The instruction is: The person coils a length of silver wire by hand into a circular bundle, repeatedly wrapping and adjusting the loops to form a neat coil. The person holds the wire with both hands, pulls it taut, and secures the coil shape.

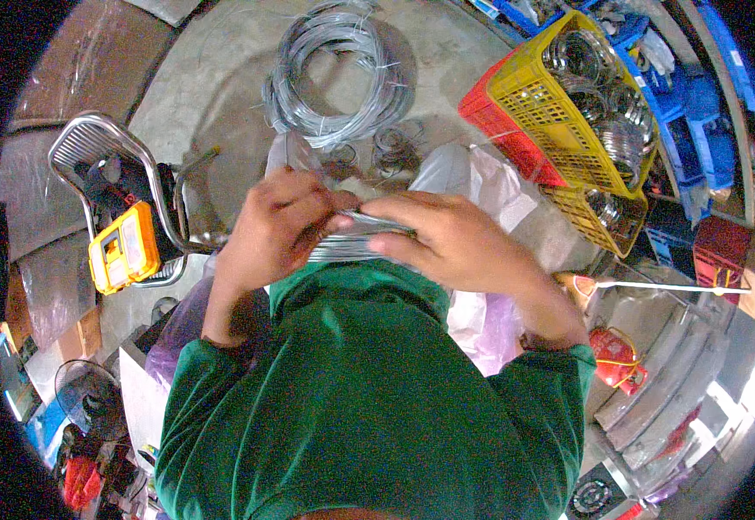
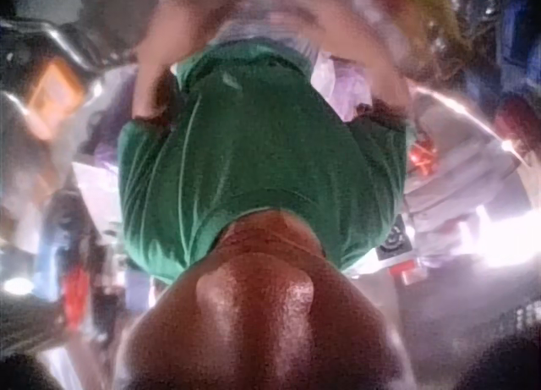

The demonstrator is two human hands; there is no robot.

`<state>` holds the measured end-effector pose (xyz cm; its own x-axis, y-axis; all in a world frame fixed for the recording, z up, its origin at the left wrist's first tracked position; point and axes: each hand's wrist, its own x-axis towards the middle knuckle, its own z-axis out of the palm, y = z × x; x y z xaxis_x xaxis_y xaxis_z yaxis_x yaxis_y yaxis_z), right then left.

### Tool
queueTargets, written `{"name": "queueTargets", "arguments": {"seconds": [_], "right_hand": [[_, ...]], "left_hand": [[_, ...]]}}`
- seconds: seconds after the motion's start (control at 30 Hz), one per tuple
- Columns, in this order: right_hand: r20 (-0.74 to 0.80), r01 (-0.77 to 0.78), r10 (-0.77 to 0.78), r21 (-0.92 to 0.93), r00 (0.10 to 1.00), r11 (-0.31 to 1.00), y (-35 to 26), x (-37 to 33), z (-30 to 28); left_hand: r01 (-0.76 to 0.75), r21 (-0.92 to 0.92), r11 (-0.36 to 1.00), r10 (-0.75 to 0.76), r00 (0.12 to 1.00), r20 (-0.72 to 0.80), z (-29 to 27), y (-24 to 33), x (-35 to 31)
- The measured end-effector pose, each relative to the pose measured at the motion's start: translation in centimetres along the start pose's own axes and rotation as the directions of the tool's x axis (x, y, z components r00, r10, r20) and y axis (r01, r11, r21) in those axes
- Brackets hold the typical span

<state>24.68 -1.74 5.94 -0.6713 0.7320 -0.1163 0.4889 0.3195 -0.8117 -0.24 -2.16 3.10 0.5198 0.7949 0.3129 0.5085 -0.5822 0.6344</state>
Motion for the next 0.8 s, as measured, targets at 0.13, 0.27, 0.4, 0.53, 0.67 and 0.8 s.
{"name": "queueTargets", "arguments": {"seconds": [0.13,0.27,0.4,0.53,0.67,0.8], "right_hand": [[-0.218,0.044,-0.020,0.107,0.976,0.993,0.6,1.0,2.2],[-0.189,-0.046,0.091,0.228,0.978,0.973,0.5,0.9,3.1],[-0.073,-0.142,0.183,0.382,0.980,0.913,0.5,1.0,4.4],[0.041,-0.247,0.259,0.478,0.965,0.843,1.1,0.6,5.3],[0.139,-0.294,0.260,0.511,0.956,0.808,1.7,0.2,5.3],[0.120,-0.251,0.220,0.455,0.968,0.854,2.0,0.1,4.8]], "left_hand": [[0.222,-0.001,0.975,-0.205,0.898,-0.389,-0.4,-1.0,-0.4],[0.039,-0.812,0.582,-0.488,0.816,-0.310,2.6,-1.1,-1.2],[-0.040,-0.974,0.223,-0.570,0.805,-0.164,5.2,0.3,-2.2],[-0.040,-0.953,0.299,-0.568,0.796,-0.211,4.9,-0.3,-2.3],[-0.022,-0.941,0.338,-0.545,0.811,-0.215,4.2,-0.8,-2.4],[0.018,-0.897,0.441,-0.492,0.841,-0.224,4.0,-1.1,-2.2]]}}
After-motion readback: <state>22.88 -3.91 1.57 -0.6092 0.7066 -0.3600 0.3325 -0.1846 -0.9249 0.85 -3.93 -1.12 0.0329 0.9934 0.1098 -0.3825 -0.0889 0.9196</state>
